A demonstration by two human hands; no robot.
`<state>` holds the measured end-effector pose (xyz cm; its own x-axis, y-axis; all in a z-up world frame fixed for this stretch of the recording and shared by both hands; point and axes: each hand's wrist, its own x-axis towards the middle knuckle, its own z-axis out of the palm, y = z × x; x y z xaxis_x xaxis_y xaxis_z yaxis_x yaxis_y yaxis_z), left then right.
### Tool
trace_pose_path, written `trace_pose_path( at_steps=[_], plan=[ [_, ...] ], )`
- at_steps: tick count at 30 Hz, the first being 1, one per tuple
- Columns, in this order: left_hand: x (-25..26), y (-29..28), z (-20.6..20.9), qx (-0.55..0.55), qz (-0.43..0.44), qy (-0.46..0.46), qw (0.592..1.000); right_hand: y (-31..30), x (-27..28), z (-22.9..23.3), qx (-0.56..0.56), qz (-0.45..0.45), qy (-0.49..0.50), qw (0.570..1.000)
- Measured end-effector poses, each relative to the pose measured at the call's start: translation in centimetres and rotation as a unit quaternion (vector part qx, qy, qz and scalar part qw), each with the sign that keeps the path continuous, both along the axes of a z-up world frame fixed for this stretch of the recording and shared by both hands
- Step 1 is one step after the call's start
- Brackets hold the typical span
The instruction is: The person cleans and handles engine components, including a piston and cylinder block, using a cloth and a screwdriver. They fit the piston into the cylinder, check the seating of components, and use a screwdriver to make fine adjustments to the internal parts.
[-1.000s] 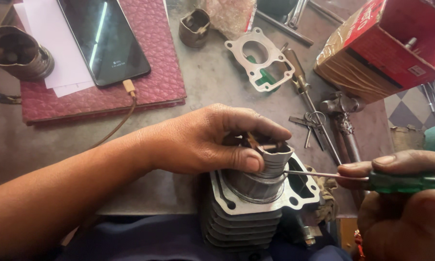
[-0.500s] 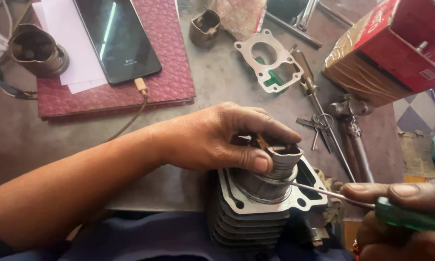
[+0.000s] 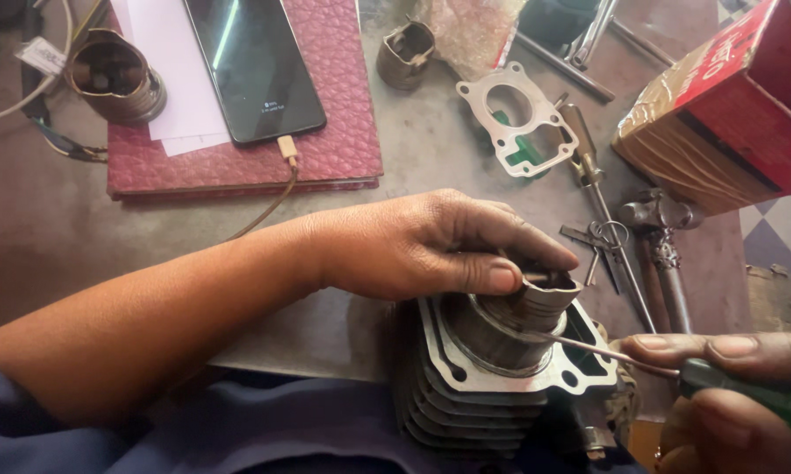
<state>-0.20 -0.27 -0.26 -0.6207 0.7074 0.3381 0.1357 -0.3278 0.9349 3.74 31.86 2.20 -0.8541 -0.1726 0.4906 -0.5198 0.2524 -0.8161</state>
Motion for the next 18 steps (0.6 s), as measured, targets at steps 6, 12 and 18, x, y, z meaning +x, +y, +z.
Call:
trace_pose_path(
  at_steps=[6, 12, 18],
  plan=[
    [0.2, -0.1, 0.1, -0.010, 0.013, 0.033, 0.999, -0.5, -0.6, 0.1, 0.016, 0.003, 0.011, 1.000],
    [0.5, -0.3, 0.6, -0.035, 0.017, 0.020, 0.999, -1.1, -2.7, 0.7, 0.086, -0.032, 0.061, 0.994],
    [0.5, -0.3, 2.0, -0.061, 0.033, 0.073, 0.995, -2.4, -4.4, 0.9, 0.241, -0.106, 0.140, 0.954]
  ],
)
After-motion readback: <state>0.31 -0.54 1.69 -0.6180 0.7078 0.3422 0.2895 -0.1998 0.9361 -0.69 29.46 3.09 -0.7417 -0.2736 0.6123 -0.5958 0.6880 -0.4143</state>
